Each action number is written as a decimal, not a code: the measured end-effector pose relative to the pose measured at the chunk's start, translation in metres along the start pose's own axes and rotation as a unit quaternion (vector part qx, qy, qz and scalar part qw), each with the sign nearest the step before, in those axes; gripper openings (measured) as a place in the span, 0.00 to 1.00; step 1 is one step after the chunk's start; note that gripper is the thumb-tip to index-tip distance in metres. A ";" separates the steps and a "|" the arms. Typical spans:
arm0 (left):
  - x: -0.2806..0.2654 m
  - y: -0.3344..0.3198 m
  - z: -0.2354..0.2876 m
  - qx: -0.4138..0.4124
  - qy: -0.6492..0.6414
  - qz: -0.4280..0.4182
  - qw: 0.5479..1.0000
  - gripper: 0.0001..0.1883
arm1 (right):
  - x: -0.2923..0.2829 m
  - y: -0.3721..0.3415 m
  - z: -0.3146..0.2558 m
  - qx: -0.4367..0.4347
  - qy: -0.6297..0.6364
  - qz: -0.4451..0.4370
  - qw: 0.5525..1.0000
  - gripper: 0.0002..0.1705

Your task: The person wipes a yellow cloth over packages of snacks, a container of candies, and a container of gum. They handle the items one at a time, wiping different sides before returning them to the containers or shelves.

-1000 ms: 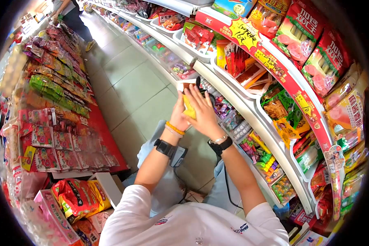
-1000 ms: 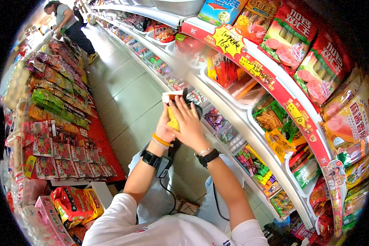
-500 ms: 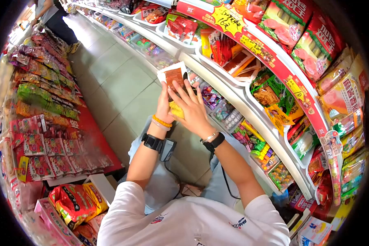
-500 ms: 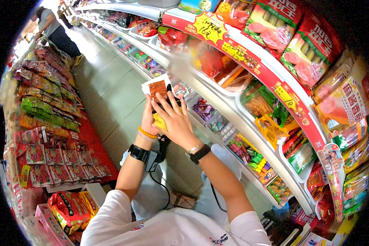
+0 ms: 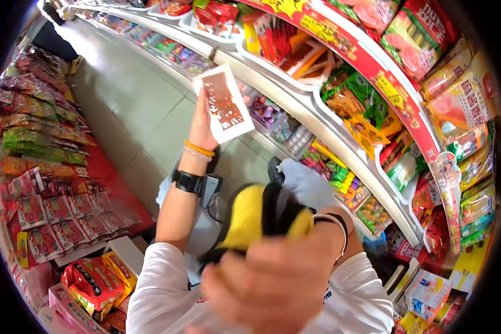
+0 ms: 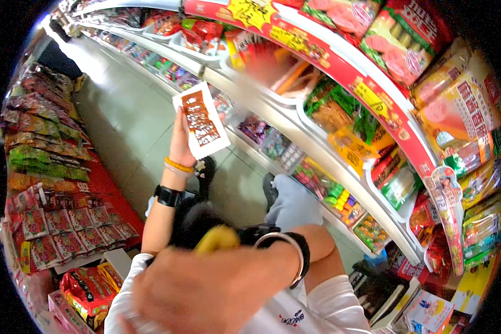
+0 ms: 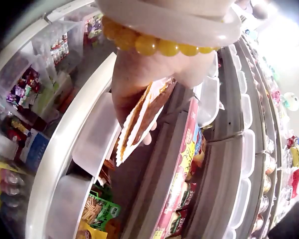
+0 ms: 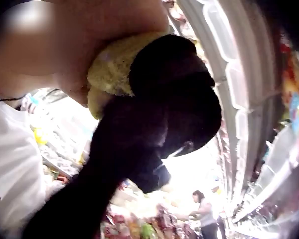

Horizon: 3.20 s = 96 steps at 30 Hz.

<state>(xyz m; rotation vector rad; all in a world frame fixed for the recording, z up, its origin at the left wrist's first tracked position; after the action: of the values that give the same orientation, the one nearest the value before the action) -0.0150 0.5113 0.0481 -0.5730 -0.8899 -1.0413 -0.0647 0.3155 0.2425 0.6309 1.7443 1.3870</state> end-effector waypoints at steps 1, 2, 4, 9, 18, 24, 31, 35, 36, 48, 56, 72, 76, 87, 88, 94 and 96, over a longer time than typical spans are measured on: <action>0.000 0.000 0.000 -0.008 -0.016 -0.021 1.000 0.31 | 0.011 0.001 -0.005 -0.006 -0.016 0.062 0.998 0.15; 0.001 -0.001 -0.001 -0.013 0.007 0.009 1.000 0.28 | 0.012 0.001 -0.006 -0.018 -0.049 0.094 0.994 0.16; 0.004 -0.001 0.000 0.001 0.040 0.014 0.999 0.27 | 0.009 0.001 -0.002 -0.049 -0.131 0.125 0.982 0.18; 0.007 -0.001 0.002 0.014 0.086 -0.009 0.996 0.26 | -0.026 -0.001 -0.004 0.003 -0.160 0.004 0.987 0.20; 0.000 -0.001 -0.004 0.048 0.154 0.060 0.985 0.20 | -0.042 -0.028 0.037 0.172 -0.167 -0.073 0.968 0.09; 0.000 0.001 -0.009 0.077 0.159 0.122 0.977 0.15 | -0.004 -0.135 0.171 0.442 -0.155 -0.179 0.865 0.19; -0.001 0.004 -0.011 0.104 0.212 0.113 0.965 0.15 | 0.014 -0.189 0.191 0.567 0.130 -0.177 0.794 0.18; -0.002 0.004 -0.004 0.083 0.122 0.120 0.982 0.18 | 0.001 -0.197 0.197 0.598 0.139 -0.106 0.782 0.17; -0.006 0.006 -0.002 0.083 0.134 0.128 0.979 0.23 | -0.002 -0.198 0.200 0.602 0.135 -0.095 0.781 0.17; -0.009 0.007 0.006 0.090 0.157 0.065 0.981 0.26 | -0.031 -0.196 0.203 0.634 0.112 -0.017 0.765 0.14; -0.007 0.008 -0.006 0.095 0.160 0.124 0.975 0.21 | -0.010 -0.195 0.193 0.594 0.130 -0.134 0.782 0.17; -0.013 0.012 -0.013 0.104 0.181 0.103 0.973 0.14 | 0.004 -0.179 0.178 0.547 0.186 -0.170 0.799 0.18; -0.011 0.013 -0.013 0.107 0.192 0.103 0.970 0.13 | 0.007 -0.180 0.178 0.539 0.201 -0.151 0.804 0.17; 0.004 0.007 -0.012 0.166 0.332 0.148 0.917 0.27 | 0.014 -0.187 0.182 0.515 0.049 -0.070 0.853 0.14; 0.006 0.006 -0.014 0.158 0.343 0.140 0.915 0.29 | 0.014 -0.189 0.182 0.501 0.025 -0.053 0.863 0.14; 0.006 0.012 -0.026 0.153 0.367 0.068 0.915 0.44 | 0.019 -0.178 0.166 0.470 -0.144 -0.135 0.860 0.11; 0.002 0.015 -0.032 0.149 0.372 0.070 0.914 0.47 | 0.023 -0.177 0.160 0.454 -0.162 -0.131 0.866 0.11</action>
<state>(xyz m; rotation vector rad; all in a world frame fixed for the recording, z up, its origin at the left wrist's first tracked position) 0.0101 0.4916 0.0327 0.0401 -0.3083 -0.8672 0.0723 0.3741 0.0549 0.9967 2.0422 0.1741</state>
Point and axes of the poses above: each hand's wrist, its own y-axis towards the middle knuckle, its own x-axis out of the palm, z = x × y, the point moved 2 cm from there along y, towards the middle knuckle, and after that the axes turned 5 degrees about z, right-handed, at the moved point
